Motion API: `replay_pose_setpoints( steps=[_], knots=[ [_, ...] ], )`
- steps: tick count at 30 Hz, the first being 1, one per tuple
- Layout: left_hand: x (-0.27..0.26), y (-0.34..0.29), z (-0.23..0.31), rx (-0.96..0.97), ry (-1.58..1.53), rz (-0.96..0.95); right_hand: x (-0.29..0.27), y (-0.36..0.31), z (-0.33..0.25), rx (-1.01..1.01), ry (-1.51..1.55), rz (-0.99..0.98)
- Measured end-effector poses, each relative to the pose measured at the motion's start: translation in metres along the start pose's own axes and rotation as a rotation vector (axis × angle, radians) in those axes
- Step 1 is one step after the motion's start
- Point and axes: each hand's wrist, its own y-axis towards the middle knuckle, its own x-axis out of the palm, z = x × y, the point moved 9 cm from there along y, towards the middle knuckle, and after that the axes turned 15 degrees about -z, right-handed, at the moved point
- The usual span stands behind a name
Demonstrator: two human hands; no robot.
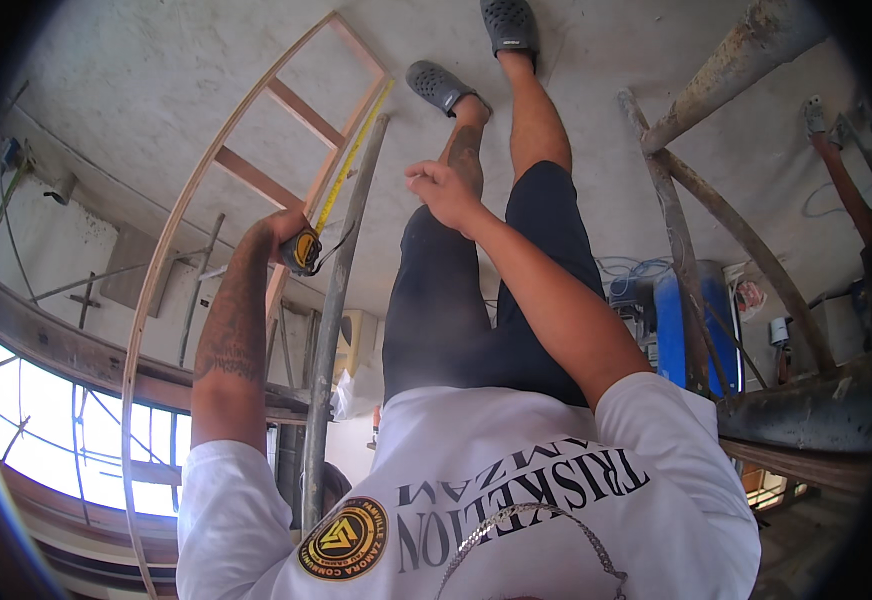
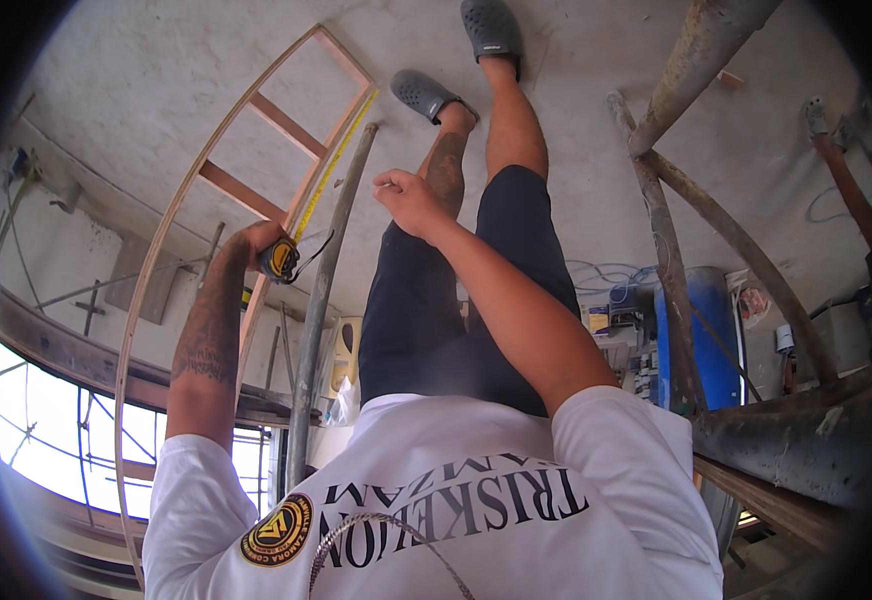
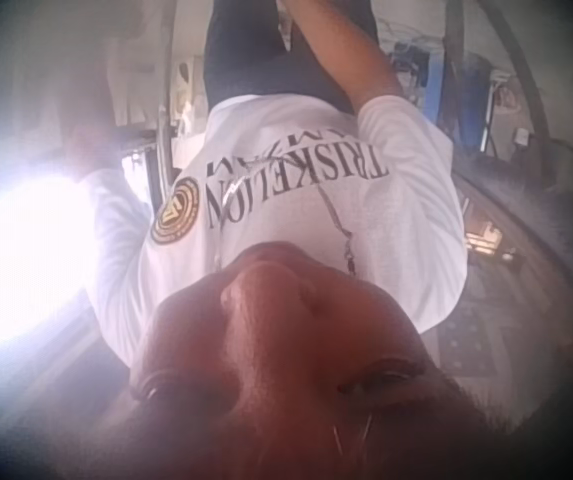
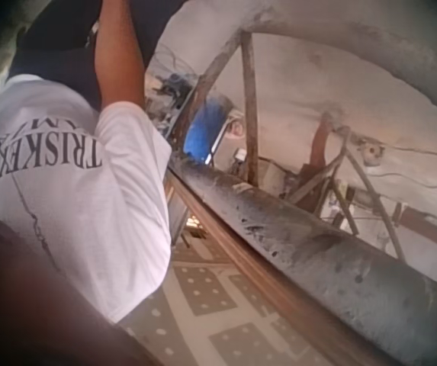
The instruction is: The person measures a wooden frame and a large plywood sheet using a tape measure and marks cut lines with a red pencil. They also use a speed square to draw straight lines on the plywood.
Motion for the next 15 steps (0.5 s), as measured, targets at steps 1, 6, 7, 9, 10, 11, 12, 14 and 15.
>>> replay_pose_setpoints(
  steps=[1, 6, 7, 9, 10, 11, 12, 14, 15],
  knots=[
    [0.001, 0.0, -0.002, -0.016, -0.022, -0.012, 0.001, 0.0, -0.003, -0.024, 0.003, -0.006],
    [-0.004, -0.004, 0.003, 0.022, -0.048, -0.022, 0.003, 0.003, -0.007, -0.014, 0.023, -0.013],
    [-0.004, -0.004, 0.004, 0.026, -0.067, -0.038, 0.003, 0.004, -0.008, -0.014, 0.02, -0.012],
    [-0.004, -0.004, 0.003, 0.019, -0.077, -0.087, 0.002, 0.005, -0.009, 0.009, 0.013, -0.001],
    [-0.006, -0.003, 0.001, 0.008, -0.087, -0.102, 0.002, 0.005, -0.012, -0.014, 0.013, -0.007],
    [-0.007, -0.002, 0.001, 0.022, -0.094, -0.127, 0.002, 0.005, -0.013, -0.013, 0.014, -0.005],
    [-0.01, 0.0, -0.001, 0.025, -0.103, -0.137, 0.001, 0.005, -0.012, 0.004, 0.017, -0.003],
    [-0.018, 0.003, -0.008, 0.032, -0.132, -0.138, 0.001, 0.004, -0.013, -0.006, 0.019, 0.002],
    [-0.023, 0.004, -0.012, 0.037, -0.153, -0.13, 0.002, 0.004, -0.012, 0.007, 0.025, 0.001]
  ],
)
